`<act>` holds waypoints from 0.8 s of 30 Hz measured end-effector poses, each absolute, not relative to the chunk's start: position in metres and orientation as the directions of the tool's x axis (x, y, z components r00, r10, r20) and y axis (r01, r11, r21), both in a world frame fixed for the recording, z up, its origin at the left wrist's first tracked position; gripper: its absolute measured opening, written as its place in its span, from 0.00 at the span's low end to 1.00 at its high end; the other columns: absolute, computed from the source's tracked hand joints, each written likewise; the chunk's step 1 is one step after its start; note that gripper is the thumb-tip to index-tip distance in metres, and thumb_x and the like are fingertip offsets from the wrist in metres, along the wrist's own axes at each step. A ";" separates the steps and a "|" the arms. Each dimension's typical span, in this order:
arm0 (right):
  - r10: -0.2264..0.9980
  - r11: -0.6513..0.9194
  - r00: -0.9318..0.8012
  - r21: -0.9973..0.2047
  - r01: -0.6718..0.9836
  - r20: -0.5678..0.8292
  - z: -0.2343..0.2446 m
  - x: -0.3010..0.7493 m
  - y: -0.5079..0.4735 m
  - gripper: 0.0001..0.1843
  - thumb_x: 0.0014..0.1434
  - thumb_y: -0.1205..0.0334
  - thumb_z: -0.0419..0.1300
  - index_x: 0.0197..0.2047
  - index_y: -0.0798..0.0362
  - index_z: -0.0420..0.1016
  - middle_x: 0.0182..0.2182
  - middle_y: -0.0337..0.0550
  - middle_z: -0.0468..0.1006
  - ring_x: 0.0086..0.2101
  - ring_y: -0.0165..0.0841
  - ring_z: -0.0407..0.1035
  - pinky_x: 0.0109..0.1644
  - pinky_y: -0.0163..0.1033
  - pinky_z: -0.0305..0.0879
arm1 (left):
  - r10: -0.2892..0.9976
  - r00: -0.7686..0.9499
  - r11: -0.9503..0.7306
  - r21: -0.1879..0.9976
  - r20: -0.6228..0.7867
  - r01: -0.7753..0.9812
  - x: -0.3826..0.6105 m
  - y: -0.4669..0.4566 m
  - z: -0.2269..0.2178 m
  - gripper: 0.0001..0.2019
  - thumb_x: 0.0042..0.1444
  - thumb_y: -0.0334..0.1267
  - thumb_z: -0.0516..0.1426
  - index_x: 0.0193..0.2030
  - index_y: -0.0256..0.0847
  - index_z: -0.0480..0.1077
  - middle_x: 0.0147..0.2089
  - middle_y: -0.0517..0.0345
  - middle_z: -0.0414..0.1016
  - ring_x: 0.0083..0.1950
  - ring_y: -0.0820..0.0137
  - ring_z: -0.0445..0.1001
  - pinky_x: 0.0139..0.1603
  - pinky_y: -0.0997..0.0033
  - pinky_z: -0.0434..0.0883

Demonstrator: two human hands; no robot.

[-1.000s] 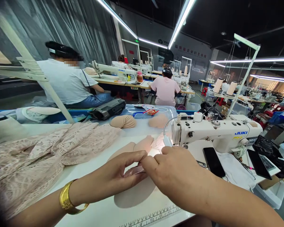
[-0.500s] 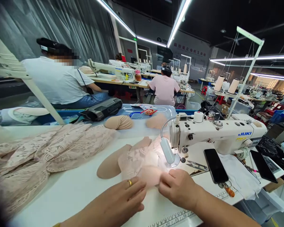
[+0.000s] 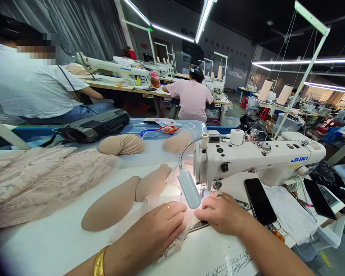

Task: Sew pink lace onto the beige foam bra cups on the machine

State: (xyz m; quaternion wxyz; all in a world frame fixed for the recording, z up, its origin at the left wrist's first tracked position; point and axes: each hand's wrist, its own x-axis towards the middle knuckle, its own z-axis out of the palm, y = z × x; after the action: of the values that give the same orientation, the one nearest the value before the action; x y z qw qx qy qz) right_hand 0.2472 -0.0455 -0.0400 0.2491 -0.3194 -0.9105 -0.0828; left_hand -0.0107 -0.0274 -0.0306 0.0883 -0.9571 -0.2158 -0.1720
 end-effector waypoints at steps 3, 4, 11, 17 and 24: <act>0.548 0.802 -0.693 -0.057 0.595 0.468 -0.037 0.251 -0.049 0.14 0.63 0.75 0.59 0.46 0.48 0.78 0.34 0.40 0.75 0.35 0.34 0.62 0.34 0.38 0.51 | 0.382 0.840 -0.892 -0.086 0.385 0.445 -0.009 -0.028 -0.029 0.11 0.67 0.26 0.53 0.34 0.41 0.70 0.35 0.56 0.73 0.35 0.62 0.69 0.36 0.62 0.65; 0.557 0.801 -0.697 -0.072 0.594 0.451 -0.035 0.252 -0.049 0.13 0.63 0.74 0.60 0.46 0.48 0.78 0.34 0.40 0.74 0.35 0.33 0.62 0.34 0.38 0.51 | 0.388 0.839 -0.893 -0.071 0.382 0.445 -0.008 -0.029 -0.028 0.10 0.67 0.26 0.53 0.35 0.40 0.70 0.35 0.56 0.73 0.35 0.61 0.68 0.36 0.62 0.65; 0.590 0.796 -0.706 -0.136 0.590 0.390 -0.029 0.252 -0.050 0.11 0.64 0.73 0.59 0.44 0.49 0.78 0.36 0.40 0.74 0.34 0.32 0.61 0.33 0.36 0.51 | 0.398 0.810 -0.902 0.024 0.430 0.430 -0.002 -0.027 -0.029 0.09 0.65 0.25 0.51 0.43 0.40 0.70 0.37 0.53 0.72 0.36 0.58 0.68 0.37 0.61 0.66; 0.601 0.790 -0.697 -0.154 0.594 0.391 -0.026 0.250 -0.052 0.12 0.64 0.74 0.58 0.44 0.48 0.78 0.36 0.39 0.74 0.35 0.33 0.62 0.32 0.37 0.49 | 0.400 0.786 -0.899 0.034 0.472 0.437 -0.002 -0.024 -0.039 0.10 0.63 0.25 0.50 0.42 0.41 0.70 0.36 0.53 0.71 0.34 0.59 0.67 0.36 0.63 0.65; 0.649 0.747 -0.668 -0.142 0.649 0.364 -0.029 0.250 -0.051 0.14 0.59 0.75 0.57 0.44 0.50 0.76 0.36 0.41 0.74 0.36 0.35 0.63 0.37 0.38 0.56 | 0.372 0.793 -0.914 0.043 0.482 0.402 0.000 -0.026 -0.035 0.11 0.63 0.23 0.52 0.45 0.39 0.72 0.41 0.51 0.76 0.40 0.59 0.72 0.43 0.60 0.70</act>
State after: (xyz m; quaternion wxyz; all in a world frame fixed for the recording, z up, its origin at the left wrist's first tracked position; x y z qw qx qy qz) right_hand 0.2505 -0.0509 -0.0286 0.1992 -0.3554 -0.9133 0.0005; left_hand 0.0004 -0.0258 -0.0347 0.0307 -0.9464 -0.2045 -0.2482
